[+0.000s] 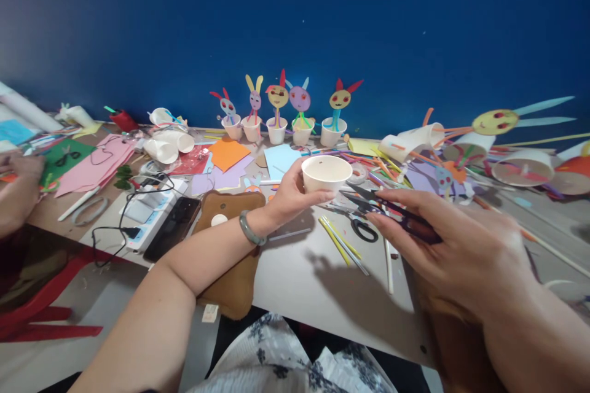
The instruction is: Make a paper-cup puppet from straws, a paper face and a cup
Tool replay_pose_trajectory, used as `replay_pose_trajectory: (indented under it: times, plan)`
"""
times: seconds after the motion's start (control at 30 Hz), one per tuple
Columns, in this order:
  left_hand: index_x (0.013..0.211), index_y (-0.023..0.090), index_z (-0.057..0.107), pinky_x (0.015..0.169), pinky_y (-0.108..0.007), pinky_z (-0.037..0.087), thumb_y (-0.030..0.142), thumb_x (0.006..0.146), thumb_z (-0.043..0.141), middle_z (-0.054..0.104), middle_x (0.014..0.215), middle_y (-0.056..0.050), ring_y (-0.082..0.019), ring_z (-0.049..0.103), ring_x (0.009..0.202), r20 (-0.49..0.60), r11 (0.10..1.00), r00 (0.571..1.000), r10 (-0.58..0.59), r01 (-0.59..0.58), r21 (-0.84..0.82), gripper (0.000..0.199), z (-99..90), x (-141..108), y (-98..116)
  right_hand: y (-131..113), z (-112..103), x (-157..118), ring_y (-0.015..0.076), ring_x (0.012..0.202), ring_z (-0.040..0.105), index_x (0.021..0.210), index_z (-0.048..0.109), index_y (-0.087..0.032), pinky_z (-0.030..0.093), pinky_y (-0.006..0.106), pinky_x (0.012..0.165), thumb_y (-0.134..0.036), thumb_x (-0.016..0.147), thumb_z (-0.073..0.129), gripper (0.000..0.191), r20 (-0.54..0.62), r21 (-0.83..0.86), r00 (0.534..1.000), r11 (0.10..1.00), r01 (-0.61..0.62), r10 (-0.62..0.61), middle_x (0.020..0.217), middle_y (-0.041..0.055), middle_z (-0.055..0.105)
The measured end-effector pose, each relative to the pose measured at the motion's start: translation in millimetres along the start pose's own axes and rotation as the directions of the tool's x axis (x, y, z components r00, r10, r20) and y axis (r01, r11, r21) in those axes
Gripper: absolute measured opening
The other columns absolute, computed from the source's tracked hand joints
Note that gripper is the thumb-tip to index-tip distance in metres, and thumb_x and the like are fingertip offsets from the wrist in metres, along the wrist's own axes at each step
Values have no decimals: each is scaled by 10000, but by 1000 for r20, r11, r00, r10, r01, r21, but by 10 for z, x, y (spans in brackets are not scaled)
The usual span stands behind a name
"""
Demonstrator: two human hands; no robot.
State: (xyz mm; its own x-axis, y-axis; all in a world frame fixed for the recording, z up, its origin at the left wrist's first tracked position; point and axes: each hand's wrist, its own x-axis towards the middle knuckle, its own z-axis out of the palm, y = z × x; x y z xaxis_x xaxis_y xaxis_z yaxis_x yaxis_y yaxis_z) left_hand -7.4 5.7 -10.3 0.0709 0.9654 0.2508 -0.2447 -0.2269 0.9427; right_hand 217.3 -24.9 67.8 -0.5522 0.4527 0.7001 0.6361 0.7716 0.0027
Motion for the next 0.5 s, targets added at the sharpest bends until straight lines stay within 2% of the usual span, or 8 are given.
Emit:
replay_pose_trajectory:
  times: [0.13,0.33,0.5]
  plan:
    - [1235,211,541,1044,-425,462,512,581,913,635,1244,-104,-276,585,1199,1,1000,1000,-5,5,-4,810,0,14,-9,-6,29,-12,134,480,632,947,693,-152,413,254,484,-389,894,712,244,-1,22,999,998,55,-55,611,6,687]
    - [1243,195,532,1038,-405,465,496,599,912,634,1259,-116,-277,586,1209,2,1000,1000,-1,1,1,806,13,0,19,-23,63,19,120,407,573,890,674,-166,342,254,420,-363,905,690,198,18,8,994,994,109,-109,537,-27,630]
    - [1240,192,529,1044,-409,463,517,592,911,641,1263,-121,-282,592,1212,3,1000,1000,1,-2,24,819,6,-2,-6,-47,83,-17,132,407,552,881,670,-183,310,272,433,-395,926,659,218,87,-7,994,997,70,-70,550,-5,648]
